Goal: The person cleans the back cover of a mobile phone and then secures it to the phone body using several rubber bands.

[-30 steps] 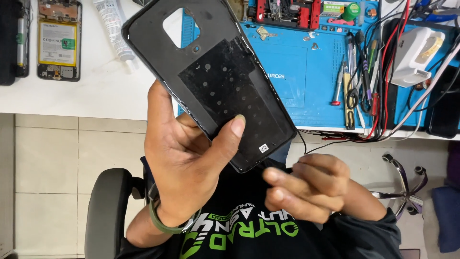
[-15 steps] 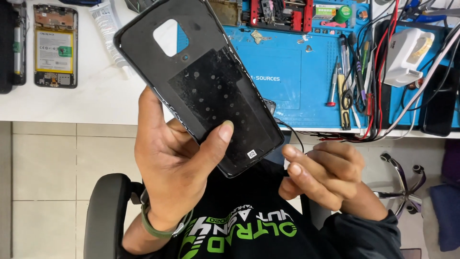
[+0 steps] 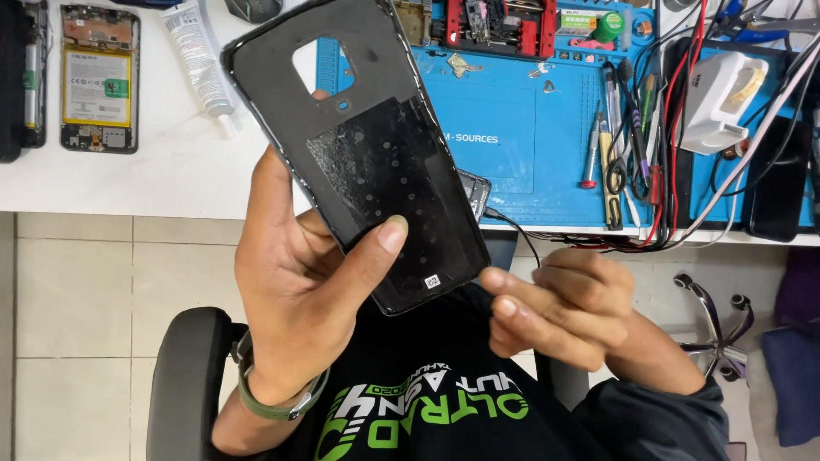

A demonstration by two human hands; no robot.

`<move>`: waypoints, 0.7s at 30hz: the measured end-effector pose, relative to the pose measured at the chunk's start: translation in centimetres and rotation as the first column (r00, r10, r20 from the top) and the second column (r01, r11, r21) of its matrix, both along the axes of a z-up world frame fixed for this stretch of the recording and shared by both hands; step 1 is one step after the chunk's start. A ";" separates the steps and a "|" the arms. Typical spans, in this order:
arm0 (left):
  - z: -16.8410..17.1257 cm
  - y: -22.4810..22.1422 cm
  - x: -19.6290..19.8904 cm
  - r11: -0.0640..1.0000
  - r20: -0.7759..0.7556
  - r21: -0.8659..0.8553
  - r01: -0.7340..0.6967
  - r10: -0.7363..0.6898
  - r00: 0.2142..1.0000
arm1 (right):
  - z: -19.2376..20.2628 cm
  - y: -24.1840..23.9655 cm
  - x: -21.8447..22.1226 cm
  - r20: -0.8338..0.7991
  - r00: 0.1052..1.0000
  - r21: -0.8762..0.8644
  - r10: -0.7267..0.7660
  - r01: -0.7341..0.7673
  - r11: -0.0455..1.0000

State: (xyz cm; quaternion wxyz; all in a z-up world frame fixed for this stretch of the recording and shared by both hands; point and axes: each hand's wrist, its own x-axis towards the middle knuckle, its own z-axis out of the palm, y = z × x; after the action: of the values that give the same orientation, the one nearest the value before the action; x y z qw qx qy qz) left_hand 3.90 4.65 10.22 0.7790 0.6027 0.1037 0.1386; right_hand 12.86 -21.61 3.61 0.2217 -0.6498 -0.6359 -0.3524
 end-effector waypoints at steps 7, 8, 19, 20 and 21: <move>-0.1 0.7 -0.2 0.993 -0.010 -0.055 0.108 -0.108 0.994 | 1.1 -0.2 -0.6 -0.087 0.991 0.011 0.103 -0.103 0.995; -0.3 0.8 -0.3 0.991 -0.002 -0.028 0.133 -0.133 0.991 | 1.3 -0.2 -0.5 -0.089 0.988 0.003 0.123 -0.123 0.992; -0.2 1.1 -1.2 0.949 -0.066 -0.012 0.314 -0.315 0.947 | 3.9 -2.7 0.8 -0.102 0.991 -0.196 0.089 -0.108 0.975; -0.3 1.2 -1.3 0.946 -0.062 0.015 0.323 -0.321 0.945 | 4.1 -2.1 0.3 -0.116 0.980 -0.151 0.163 -0.180 0.972; -0.4 1.3 -1.3 0.943 -0.060 0.044 0.331 -0.328 0.943 | 4.3 -1.5 -0.3 -0.126 0.963 -0.104 0.236 -0.250 0.963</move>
State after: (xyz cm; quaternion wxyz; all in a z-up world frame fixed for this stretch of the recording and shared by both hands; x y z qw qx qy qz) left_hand 2.60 5.97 9.86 0.7719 0.6355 0.0178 -0.0063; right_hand 12.60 -23.07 7.95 0.2596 -0.5975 -0.7174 -0.2469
